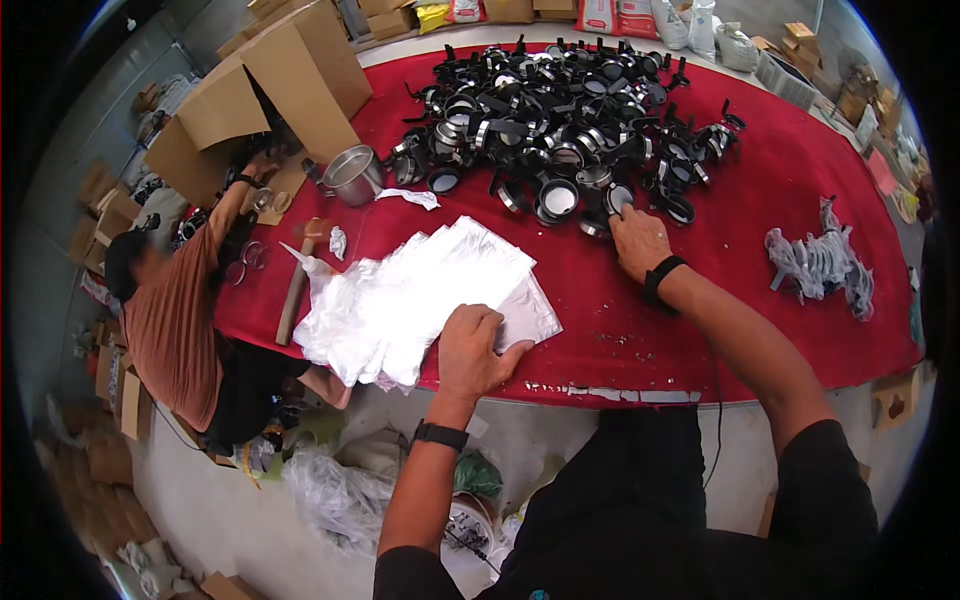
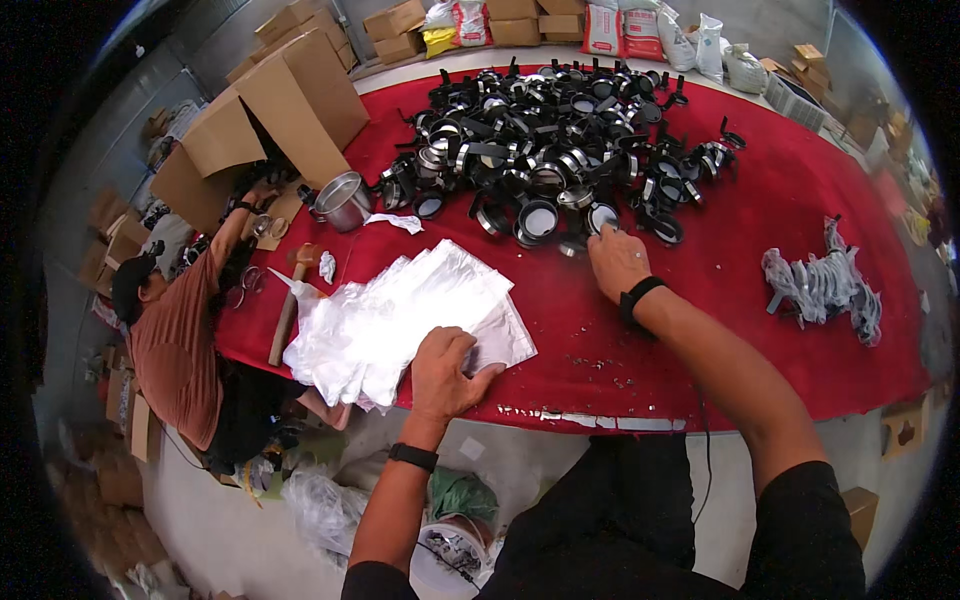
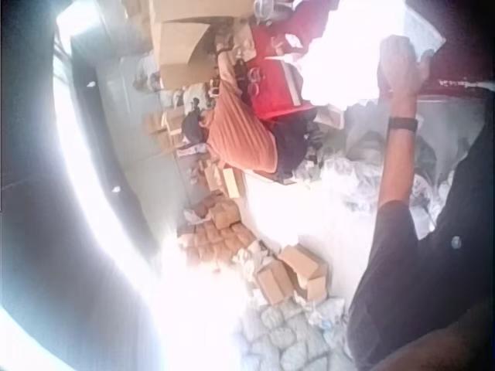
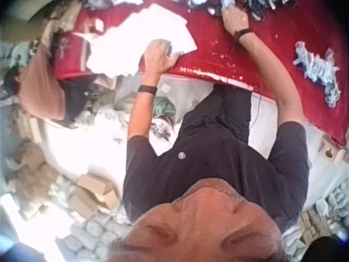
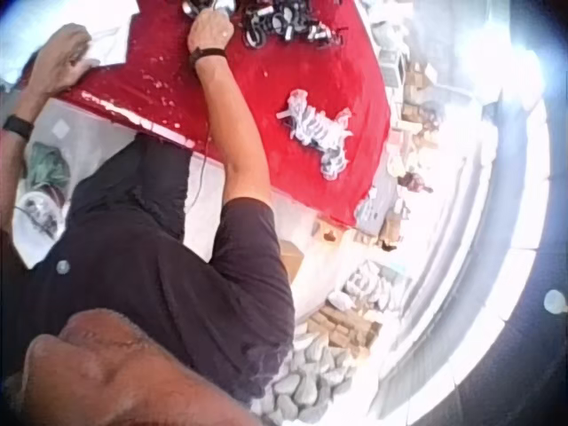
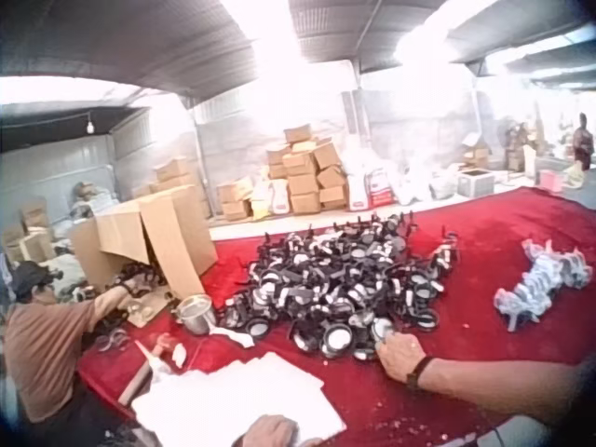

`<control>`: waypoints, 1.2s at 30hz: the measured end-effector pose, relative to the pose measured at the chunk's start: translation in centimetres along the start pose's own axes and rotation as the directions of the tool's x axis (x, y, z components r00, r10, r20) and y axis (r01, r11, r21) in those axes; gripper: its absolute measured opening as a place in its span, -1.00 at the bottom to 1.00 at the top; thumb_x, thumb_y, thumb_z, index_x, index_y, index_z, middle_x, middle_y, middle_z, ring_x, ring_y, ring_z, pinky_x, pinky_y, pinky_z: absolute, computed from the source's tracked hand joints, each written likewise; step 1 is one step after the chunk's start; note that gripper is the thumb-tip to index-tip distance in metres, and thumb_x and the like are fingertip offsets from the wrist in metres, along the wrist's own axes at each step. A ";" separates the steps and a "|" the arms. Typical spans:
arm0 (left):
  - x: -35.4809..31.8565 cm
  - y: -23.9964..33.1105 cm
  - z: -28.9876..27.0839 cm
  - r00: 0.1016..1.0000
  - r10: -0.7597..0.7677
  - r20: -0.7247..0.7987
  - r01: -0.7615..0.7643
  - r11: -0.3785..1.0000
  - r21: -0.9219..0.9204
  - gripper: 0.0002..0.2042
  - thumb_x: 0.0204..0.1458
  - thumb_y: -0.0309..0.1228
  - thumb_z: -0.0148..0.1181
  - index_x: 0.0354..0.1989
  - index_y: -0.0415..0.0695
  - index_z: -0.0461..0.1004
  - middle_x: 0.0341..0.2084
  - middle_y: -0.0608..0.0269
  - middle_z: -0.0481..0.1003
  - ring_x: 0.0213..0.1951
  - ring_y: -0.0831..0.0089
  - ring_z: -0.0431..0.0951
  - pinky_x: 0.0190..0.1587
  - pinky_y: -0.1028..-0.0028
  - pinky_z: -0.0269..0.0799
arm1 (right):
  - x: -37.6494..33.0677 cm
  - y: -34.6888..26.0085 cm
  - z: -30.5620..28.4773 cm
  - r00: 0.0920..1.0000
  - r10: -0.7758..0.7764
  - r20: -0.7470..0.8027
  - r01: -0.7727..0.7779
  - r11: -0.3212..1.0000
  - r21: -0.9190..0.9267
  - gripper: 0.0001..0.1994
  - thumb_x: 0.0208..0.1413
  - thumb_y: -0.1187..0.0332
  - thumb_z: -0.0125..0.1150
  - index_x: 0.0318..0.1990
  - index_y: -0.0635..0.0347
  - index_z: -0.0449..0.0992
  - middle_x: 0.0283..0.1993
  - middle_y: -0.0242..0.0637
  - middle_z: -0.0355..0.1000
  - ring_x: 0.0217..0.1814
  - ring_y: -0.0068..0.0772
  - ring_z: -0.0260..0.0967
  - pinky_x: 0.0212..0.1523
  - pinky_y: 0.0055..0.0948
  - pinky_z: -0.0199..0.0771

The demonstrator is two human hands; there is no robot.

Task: Packaging black castor wheels into plastic bags for shipping.

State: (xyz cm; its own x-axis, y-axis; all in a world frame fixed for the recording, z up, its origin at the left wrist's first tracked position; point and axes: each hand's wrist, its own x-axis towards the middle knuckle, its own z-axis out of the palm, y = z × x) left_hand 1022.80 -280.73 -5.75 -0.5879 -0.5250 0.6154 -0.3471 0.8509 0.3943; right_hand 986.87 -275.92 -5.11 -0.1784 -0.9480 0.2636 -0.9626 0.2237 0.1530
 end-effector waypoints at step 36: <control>3.6 9.7 4.4 0.731 -0.458 0.506 0.628 0.161 -0.762 -0.65 0.54 -0.10 0.09 -0.12 -0.15 0.59 -0.36 0.52 0.51 -0.33 0.75 0.39 -0.27 0.59 0.34 | -13.2 -7.1 -6.8 0.905 0.186 0.382 -0.235 -0.529 0.815 -0.10 0.13 0.45 0.63 0.49 0.24 0.08 0.30 -0.07 0.51 0.35 -0.34 0.48 0.35 -0.27 0.53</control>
State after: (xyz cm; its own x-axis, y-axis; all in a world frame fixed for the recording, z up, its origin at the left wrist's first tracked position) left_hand 1014.08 -274.27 -2.71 -0.6400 -0.7646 -0.0759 0.1316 -0.2064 0.9696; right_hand 997.41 -263.44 -3.22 -0.4180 -0.9033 -0.0964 0.3850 -0.0800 -0.9194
